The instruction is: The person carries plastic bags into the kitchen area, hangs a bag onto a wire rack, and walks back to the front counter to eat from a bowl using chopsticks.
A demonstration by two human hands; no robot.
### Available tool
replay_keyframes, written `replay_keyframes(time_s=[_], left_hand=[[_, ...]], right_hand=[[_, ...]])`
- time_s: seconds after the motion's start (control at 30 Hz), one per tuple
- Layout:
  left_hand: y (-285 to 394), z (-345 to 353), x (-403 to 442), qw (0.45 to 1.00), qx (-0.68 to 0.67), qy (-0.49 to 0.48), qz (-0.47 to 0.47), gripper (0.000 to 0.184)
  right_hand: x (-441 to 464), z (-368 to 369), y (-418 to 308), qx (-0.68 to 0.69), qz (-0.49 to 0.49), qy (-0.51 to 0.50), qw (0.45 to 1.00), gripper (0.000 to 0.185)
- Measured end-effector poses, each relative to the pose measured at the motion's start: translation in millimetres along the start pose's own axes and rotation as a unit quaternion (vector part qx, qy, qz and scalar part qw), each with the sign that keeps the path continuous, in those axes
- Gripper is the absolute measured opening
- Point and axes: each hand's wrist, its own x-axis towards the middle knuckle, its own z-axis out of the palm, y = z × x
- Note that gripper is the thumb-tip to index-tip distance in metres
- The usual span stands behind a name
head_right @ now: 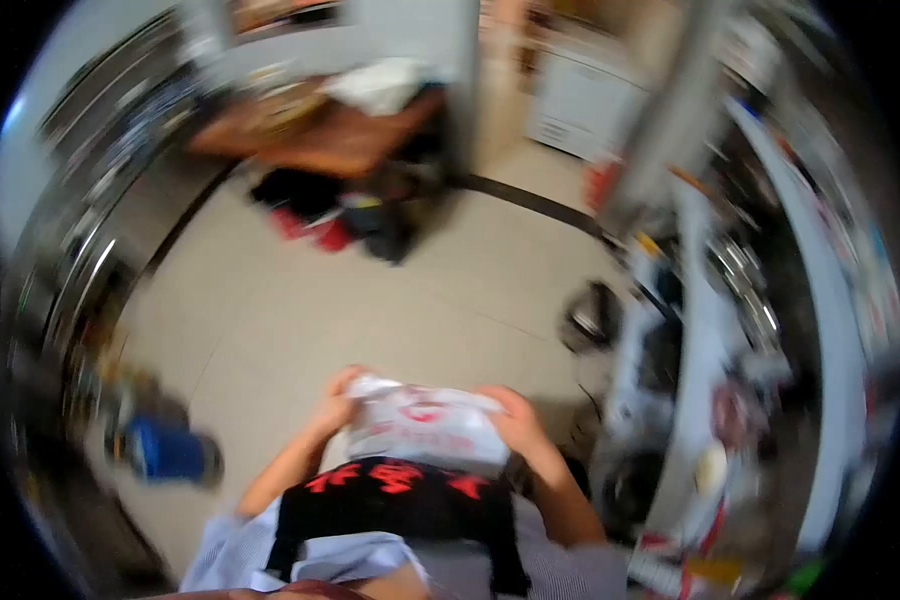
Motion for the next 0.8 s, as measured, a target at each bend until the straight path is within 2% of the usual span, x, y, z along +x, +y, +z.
replay_keyframes(time_s=[0.03, 0.07, 0.1, 0.2, 0.23, 0.3, 0.4, 0.43, 0.47, 0.5, 0.57, 0.6, 0.63, 0.67, 0.73, 0.8], left_hand=[[-17.1, -1.8, 32.2, 0.999, -0.031, -0.027, -0.012, 0.010], [-20.7, 0.5, 57.0, 0.997, -0.074, -0.033, 0.006, 0.007], [-25.0, 4.9, 82.3, 0.994, -0.102, -0.023, -0.004, 0.007], [-6.1, 13.1, 157.6, 0.991, -0.088, -0.033, -0.093, 0.011], [-6.6, 20.6, 128.0, 0.992, -0.091, -0.016, -0.087, 0.013], [-20.9, 10.9, 193.3, 0.989, -0.114, -0.038, -0.087, 0.016], [-21.1, 31.2, 252.3, 0.979, -0.194, -0.024, -0.066, 0.025], [-19.9, 37.5, 267.9, 0.973, -0.221, -0.016, -0.066, 0.028], [-17.3, 43.5, 285.9, 0.978, -0.176, 0.033, -0.107, 0.037], [-7.9, 58.1, 316.9, 0.967, -0.212, 0.041, -0.138, 0.040], [-0.9, 61.0, 381.6, 0.985, -0.023, -0.159, -0.061, 0.035], [25.9, 80.9, 405.1, 0.976, -0.012, -0.180, -0.121, 0.018], [35.8, 97.6, 431.1, 0.976, 0.017, -0.172, -0.135, 0.009], [49.7, 109.4, 456.6, 0.973, 0.015, -0.202, -0.110, 0.010], [45.7, 127.4, 512.5, 0.960, 0.081, -0.267, 0.020, 0.020], [60.7, 151.1, 563.6, 0.934, 0.120, -0.335, 0.047, 0.034]], right_hand=[[30.1, -15.7, -13.1, -0.037, -0.031, -0.007, 0.999, 0.030], [60.3, -27.3, -1.6, 0.007, -0.054, -0.020, 0.998, 0.027], [88.8, -41.1, -8.1, -0.025, -0.095, -0.024, 0.995, 0.026], [169.5, -70.7, -14.6, 0.038, -0.030, -0.053, 0.997, 0.021], [141.6, -66.8, -14.7, 0.048, -0.070, -0.068, 0.994, 0.020], [192.7, -90.2, -14.6, 0.065, -0.107, -0.087, 0.988, 0.018], [219.6, -116.5, -7.2, 0.014, -0.080, -0.092, 0.992, 0.017], [228.1, -128.8, -4.0, -0.012, -0.048, -0.060, 0.997, 0.017], [234.8, -140.5, -3.4, -0.030, -0.015, -0.027, 0.999, 0.016], [247.1, -153.1, -4.4, -0.053, 0.018, 0.007, 0.998, 0.016], [270.7, -178.6, 4.0, -0.060, -0.011, 0.053, 0.997, 0.022], [282.3, -188.6, 6.4, -0.060, -0.027, 0.086, 0.994, 0.025], [293.9, -197.0, 11.4, -0.059, -0.044, 0.113, 0.991, 0.028], [310.2, -203.6, 28.7, -0.058, -0.054, 0.151, 0.985, 0.039], [324.5, -225.0, -7.6, 0.061, 0.125, 0.180, 0.974, 0.045], [344.8, -248.5, 36.0, -0.128, 0.115, 0.174, 0.969, 0.048]])
